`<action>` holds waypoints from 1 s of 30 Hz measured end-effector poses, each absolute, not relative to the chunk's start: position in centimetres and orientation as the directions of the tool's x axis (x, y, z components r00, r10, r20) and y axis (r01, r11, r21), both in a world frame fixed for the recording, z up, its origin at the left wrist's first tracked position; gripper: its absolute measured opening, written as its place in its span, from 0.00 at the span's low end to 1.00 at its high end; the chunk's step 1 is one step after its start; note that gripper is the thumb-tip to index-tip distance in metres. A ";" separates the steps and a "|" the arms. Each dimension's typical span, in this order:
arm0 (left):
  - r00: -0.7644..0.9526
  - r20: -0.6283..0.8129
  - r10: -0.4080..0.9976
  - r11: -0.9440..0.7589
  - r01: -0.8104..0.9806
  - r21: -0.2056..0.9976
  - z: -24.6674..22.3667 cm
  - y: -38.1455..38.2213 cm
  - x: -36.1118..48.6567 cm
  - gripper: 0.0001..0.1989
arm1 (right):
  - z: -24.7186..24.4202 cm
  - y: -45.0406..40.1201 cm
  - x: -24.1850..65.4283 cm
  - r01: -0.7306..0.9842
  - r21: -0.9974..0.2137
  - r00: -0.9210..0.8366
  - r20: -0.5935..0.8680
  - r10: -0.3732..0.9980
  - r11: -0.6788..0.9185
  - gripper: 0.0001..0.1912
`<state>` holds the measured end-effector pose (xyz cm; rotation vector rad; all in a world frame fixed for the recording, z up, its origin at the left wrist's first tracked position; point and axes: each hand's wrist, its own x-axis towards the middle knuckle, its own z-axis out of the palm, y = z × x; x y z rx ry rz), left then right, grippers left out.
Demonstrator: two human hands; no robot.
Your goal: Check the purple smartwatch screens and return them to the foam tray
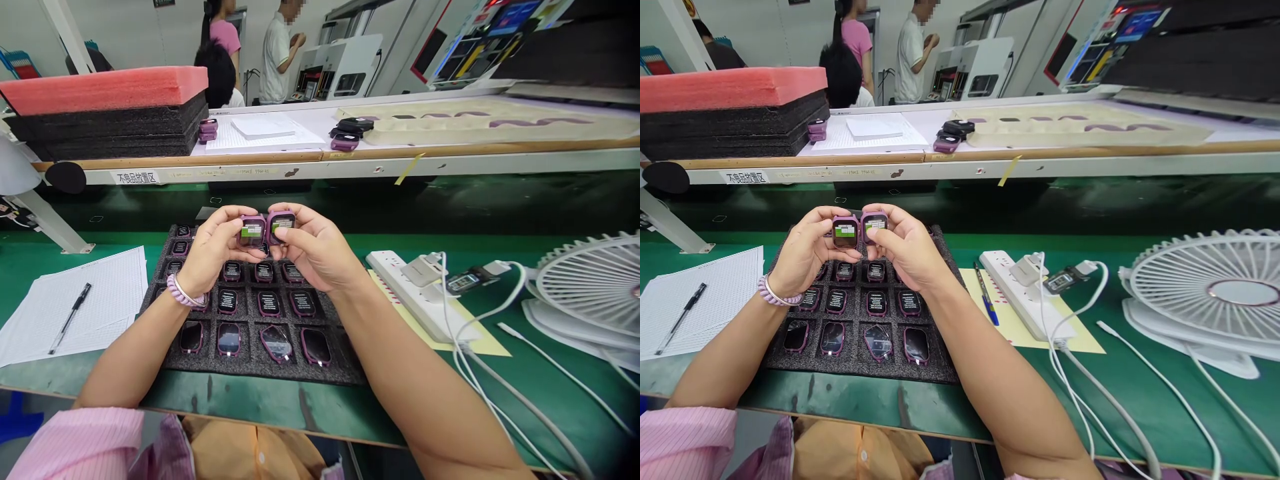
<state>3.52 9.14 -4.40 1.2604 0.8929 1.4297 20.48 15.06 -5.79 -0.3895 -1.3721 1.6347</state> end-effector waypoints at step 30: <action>0.003 0.262 0.965 -0.259 -0.149 0.954 -4.4 8.9 3.7 0.21 | -5.7 14.8 20.7 -0.429 -0.901 -0.537 0.311 0.784 0.063 0.25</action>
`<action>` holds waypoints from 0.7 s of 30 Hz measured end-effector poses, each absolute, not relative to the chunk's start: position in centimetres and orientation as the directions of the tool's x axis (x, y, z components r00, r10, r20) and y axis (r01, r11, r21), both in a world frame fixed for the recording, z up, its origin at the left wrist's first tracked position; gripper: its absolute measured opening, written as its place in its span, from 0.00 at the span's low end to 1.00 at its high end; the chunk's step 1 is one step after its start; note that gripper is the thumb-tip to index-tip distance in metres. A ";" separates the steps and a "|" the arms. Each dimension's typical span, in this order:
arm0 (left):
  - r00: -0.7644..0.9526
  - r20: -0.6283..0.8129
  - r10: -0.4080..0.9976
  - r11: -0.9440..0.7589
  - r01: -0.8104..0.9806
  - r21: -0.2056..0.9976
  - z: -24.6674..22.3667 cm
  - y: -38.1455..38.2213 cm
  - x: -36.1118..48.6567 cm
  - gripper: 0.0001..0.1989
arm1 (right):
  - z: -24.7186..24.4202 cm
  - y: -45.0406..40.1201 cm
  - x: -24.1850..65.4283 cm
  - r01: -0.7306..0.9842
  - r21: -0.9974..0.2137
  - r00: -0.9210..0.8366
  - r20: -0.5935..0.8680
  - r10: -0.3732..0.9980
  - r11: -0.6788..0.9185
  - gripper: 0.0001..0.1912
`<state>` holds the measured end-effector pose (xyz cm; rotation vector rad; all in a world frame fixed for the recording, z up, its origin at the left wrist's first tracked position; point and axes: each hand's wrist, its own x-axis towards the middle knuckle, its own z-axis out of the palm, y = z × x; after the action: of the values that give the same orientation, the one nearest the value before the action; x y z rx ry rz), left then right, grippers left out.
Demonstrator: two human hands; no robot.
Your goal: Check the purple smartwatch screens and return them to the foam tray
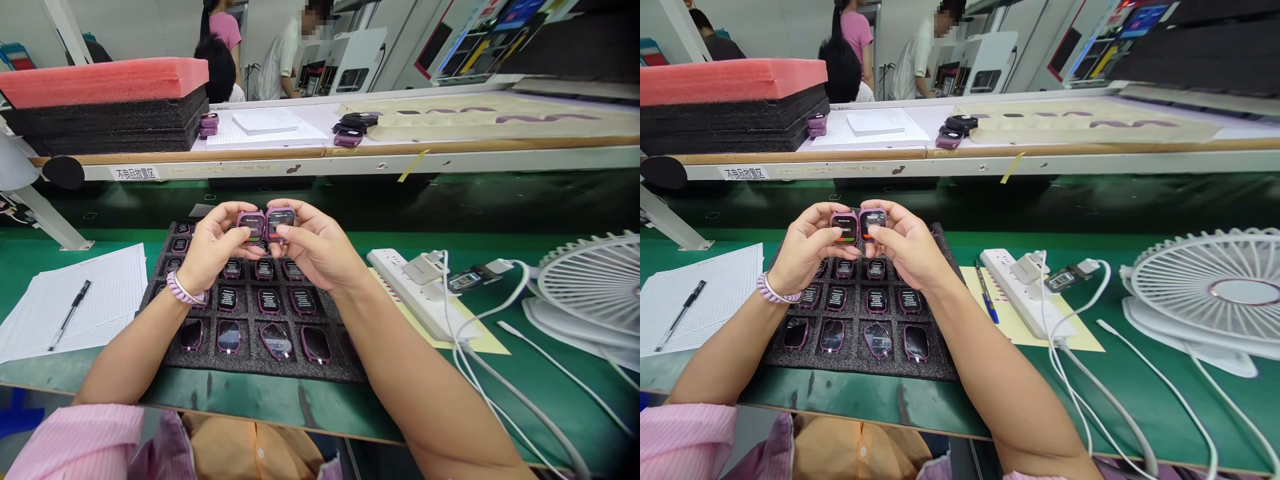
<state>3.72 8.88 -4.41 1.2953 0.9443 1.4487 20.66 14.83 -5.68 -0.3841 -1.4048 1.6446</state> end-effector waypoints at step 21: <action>0.685 0.158 0.711 -0.003 -0.221 0.975 1.3 -4.3 4.4 0.47 | -2.7 10.4 24.9 -0.325 -0.939 -0.705 0.320 0.633 0.114 0.27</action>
<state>4.37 -4.27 1.33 1.3915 0.4451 0.7729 24.90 10.37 -2.71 -0.3047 -1.6723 1.6842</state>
